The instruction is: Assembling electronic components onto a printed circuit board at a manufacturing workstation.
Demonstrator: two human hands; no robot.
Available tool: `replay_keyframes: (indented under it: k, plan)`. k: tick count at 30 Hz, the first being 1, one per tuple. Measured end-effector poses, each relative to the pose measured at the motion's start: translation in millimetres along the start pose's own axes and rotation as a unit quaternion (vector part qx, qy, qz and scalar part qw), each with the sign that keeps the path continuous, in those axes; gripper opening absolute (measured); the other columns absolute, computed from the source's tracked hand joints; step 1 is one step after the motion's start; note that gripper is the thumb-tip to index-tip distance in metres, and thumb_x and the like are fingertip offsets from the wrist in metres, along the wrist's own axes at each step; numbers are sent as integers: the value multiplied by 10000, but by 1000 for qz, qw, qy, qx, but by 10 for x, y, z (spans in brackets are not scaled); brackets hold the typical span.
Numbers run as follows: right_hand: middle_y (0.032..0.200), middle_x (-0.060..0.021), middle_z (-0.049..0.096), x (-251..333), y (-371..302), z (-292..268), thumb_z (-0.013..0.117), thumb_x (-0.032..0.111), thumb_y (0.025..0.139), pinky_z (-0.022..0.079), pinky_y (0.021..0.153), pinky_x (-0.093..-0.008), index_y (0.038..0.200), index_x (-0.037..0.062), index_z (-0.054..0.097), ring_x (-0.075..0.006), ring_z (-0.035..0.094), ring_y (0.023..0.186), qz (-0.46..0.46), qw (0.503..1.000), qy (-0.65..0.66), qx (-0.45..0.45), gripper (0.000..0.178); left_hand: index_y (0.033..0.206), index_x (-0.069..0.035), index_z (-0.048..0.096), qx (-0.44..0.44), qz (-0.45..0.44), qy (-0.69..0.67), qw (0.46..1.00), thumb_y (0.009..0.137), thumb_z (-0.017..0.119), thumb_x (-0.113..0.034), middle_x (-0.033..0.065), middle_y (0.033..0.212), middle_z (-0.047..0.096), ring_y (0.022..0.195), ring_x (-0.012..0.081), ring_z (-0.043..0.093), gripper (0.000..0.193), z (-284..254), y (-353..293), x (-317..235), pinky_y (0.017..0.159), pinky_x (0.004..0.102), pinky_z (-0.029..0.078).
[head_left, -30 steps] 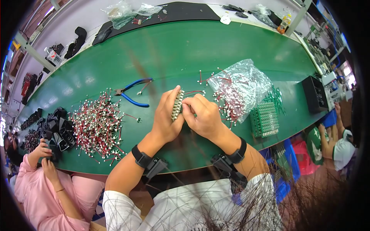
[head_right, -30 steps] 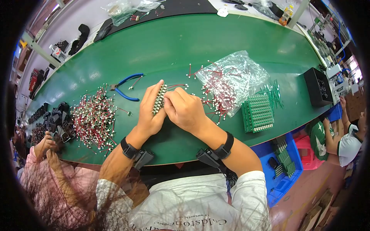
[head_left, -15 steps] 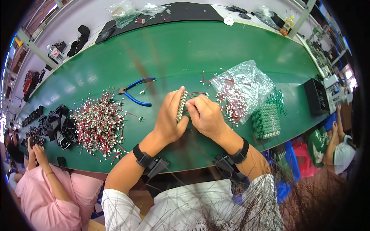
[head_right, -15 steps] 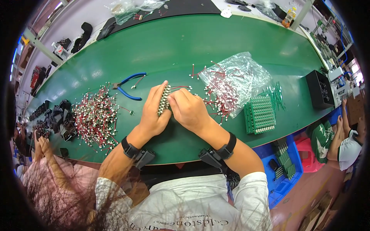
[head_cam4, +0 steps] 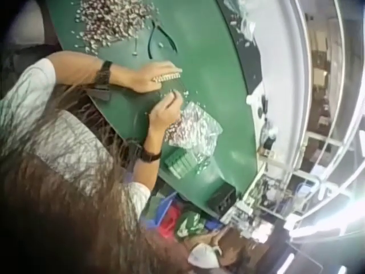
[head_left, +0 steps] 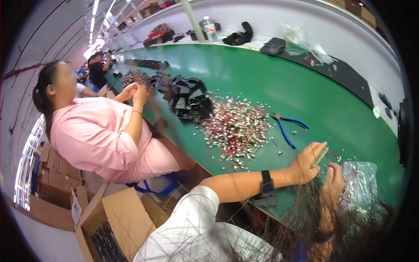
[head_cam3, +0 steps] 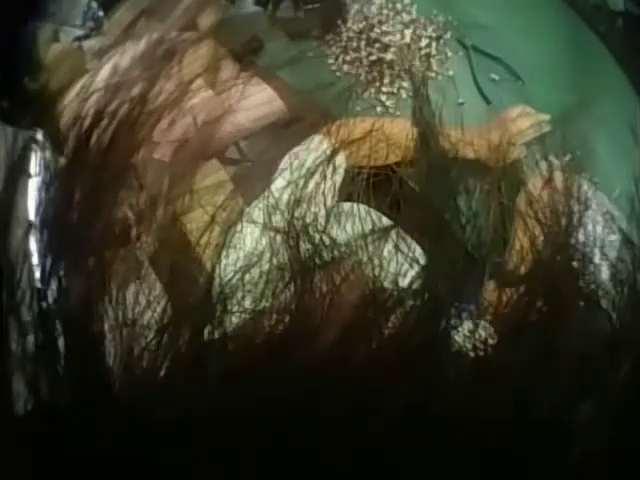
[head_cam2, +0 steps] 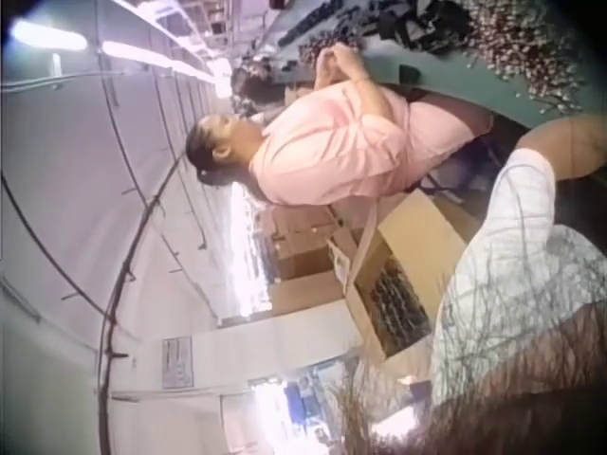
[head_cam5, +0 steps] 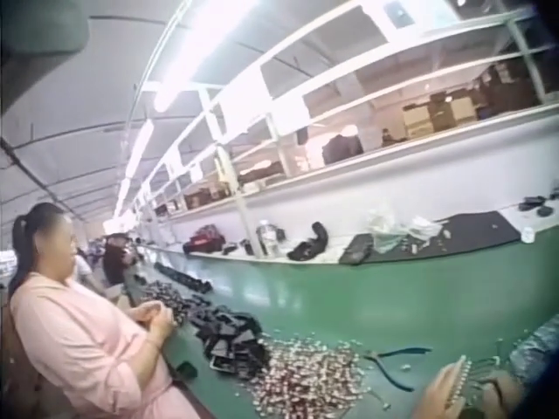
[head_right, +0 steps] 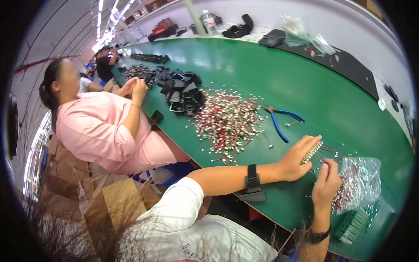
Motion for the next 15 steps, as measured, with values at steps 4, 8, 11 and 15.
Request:
replay_keyframes:
  k: [4, 8, 11, 15]
  plan:
    - [819, -74, 595, -204, 40, 145, 481, 90, 979, 433, 650, -284, 1090, -37, 625, -129, 533, 718, 54, 989, 132, 41, 222, 1456, 52, 372, -13, -12, 19, 1000, 730, 524, 15, 238, 1282, 483, 1186, 399, 505, 743, -187, -8, 86, 1024, 396, 419]
    - [798, -21, 516, -234, 55, 269, 462, 79, 978, 378, 622, -267, 1091, -39, 629, -100, 459, 703, 26, 988, 146, 43, 234, 1450, 56, 376, -16, -13, 4, 1000, 725, 515, 20, 234, 1282, 485, 1183, 398, 504, 740, -121, 12, 136, 1025, 393, 415]
    - [740, 14, 474, -238, 32, 278, 464, 77, 983, 330, 575, -261, 1072, -32, 635, -76, 410, 651, 31, 987, 145, 60, 222, 1446, 60, 378, -17, -14, -3, 1000, 723, 517, 23, 236, 1284, 484, 1188, 402, 502, 736, -153, 11, 134, 1029, 399, 413]
    - [686, 40, 440, -371, 35, 284, 479, 79, 986, 288, 540, -262, 1037, -25, 642, -54, 373, 610, 77, 981, 161, 72, 200, 1444, 61, 377, -21, 4, 1, 1000, 720, 519, 28, 238, 1288, 481, 1189, 407, 499, 739, -120, 3, 142, 1031, 404, 412]
Point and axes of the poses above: each hand's wrist, its own y-axis towards the middle knuckle, its own z-axis out of the palm, x = y × z, the point moved 3 cm from there along y, towards the middle knuckle
